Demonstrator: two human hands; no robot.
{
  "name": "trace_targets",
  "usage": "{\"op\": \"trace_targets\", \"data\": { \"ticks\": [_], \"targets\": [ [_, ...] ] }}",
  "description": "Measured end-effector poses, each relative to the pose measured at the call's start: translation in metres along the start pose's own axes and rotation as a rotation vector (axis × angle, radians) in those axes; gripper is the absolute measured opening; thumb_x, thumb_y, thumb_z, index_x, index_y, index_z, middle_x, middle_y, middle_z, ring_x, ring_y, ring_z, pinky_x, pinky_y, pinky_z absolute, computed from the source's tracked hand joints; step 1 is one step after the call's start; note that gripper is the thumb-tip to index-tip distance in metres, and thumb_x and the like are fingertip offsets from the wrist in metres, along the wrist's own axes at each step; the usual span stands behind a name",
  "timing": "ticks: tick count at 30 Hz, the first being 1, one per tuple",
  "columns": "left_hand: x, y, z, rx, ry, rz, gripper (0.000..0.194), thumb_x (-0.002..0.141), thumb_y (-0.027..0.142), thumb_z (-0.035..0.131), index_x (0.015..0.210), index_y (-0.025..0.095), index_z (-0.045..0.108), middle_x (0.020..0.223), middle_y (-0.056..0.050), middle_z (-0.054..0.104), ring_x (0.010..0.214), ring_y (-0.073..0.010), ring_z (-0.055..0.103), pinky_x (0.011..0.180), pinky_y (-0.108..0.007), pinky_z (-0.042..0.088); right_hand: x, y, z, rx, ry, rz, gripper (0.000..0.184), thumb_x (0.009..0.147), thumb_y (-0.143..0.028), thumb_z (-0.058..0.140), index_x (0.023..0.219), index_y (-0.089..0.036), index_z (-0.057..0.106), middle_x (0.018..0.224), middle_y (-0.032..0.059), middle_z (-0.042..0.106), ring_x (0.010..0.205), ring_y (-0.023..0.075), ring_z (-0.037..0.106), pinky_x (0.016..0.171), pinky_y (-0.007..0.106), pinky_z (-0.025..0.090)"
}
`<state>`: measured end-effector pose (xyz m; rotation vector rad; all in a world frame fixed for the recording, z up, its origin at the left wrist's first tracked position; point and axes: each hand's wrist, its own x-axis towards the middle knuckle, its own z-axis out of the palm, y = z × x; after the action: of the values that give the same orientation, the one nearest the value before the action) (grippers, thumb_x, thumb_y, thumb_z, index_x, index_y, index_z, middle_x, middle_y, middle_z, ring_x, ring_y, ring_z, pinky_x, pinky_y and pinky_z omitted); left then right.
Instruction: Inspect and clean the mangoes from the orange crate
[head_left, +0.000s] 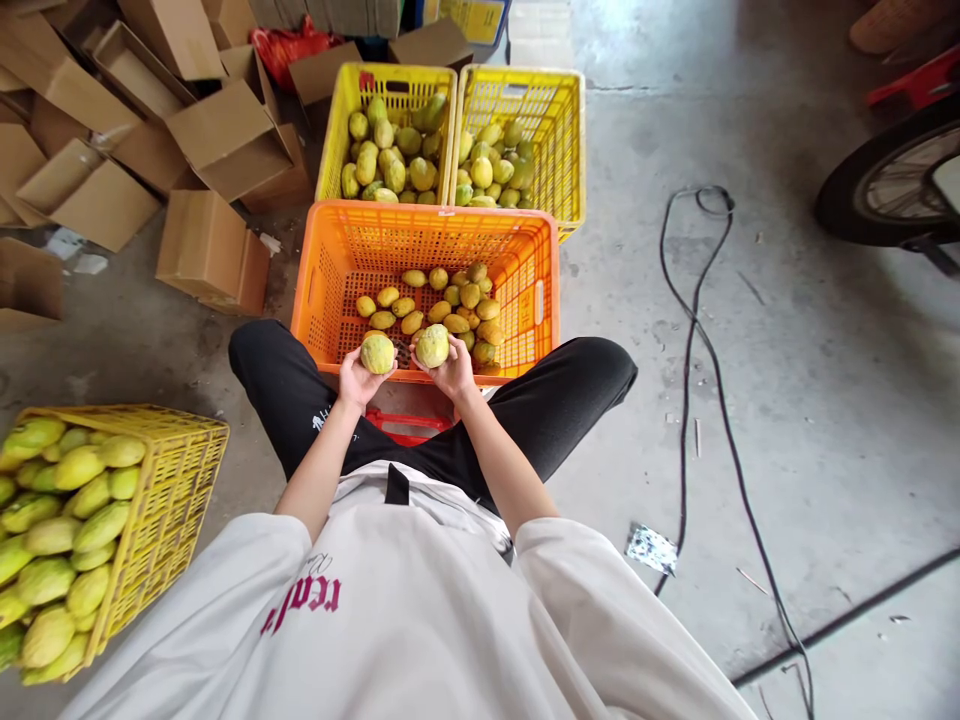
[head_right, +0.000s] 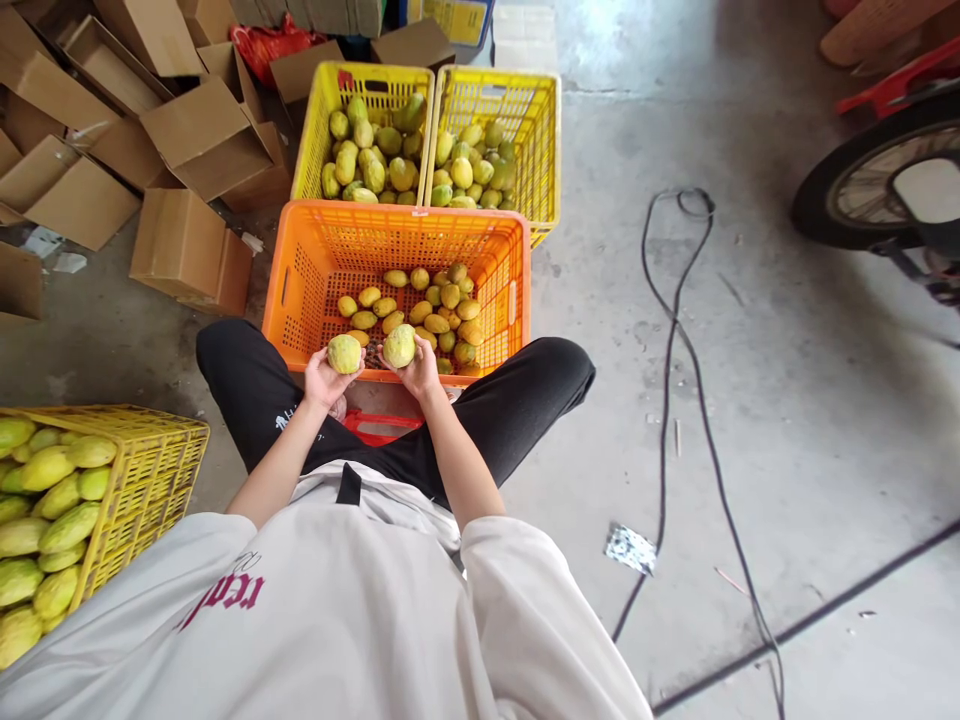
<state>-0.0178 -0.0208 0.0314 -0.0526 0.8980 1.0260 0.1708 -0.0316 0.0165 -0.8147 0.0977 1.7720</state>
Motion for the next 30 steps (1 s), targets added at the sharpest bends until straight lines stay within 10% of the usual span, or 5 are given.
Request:
{"op": "trace_targets", "data": {
  "ticks": [7,18,30],
  "targets": [
    [0.0042,-0.004,-0.0013,-0.004,0.035,0.072,0.024,0.095,0.022,0.047,0.11,0.018,0.066,0.104,-0.008,0.075,0.123,-0.0252,0.063,0.106,-0.041,0.049,0.0017,-0.0022,-0.0034,0.007,0.06,0.027,0.026,0.091,-0.044,0.055,0.1,-0.022,0.063,0.083,0.0048,0.075,0.08,0.0198,0.072,0.076,0.036,0.065],
    [0.0076,-0.0072,-0.0047,0.108,0.005,-0.146,0.041,0.102,0.032,0.044,0.135,0.013,0.057,0.109,-0.013,0.075,0.115,-0.0252,0.068,0.099,-0.037,0.054,0.0078,0.0043,-0.0066,0.019,-0.023,-0.018,0.028,0.086,-0.035,0.053,0.114,-0.029,0.054,0.096,0.0013,0.074,0.093,0.0242,0.073,0.082,0.053,0.062],
    [0.0072,-0.0072,-0.0046,0.144,0.019,-0.196,0.041,0.103,0.037,0.042,0.132,0.014,0.059,0.103,-0.013,0.075,0.106,-0.025,0.071,0.092,-0.036,0.058,0.0067,0.0041,-0.0093,-0.055,0.048,-0.002,0.017,0.085,-0.031,0.061,0.101,-0.026,0.06,0.09,0.0007,0.074,0.093,0.0216,0.071,0.083,0.042,0.065]
  ]
}}
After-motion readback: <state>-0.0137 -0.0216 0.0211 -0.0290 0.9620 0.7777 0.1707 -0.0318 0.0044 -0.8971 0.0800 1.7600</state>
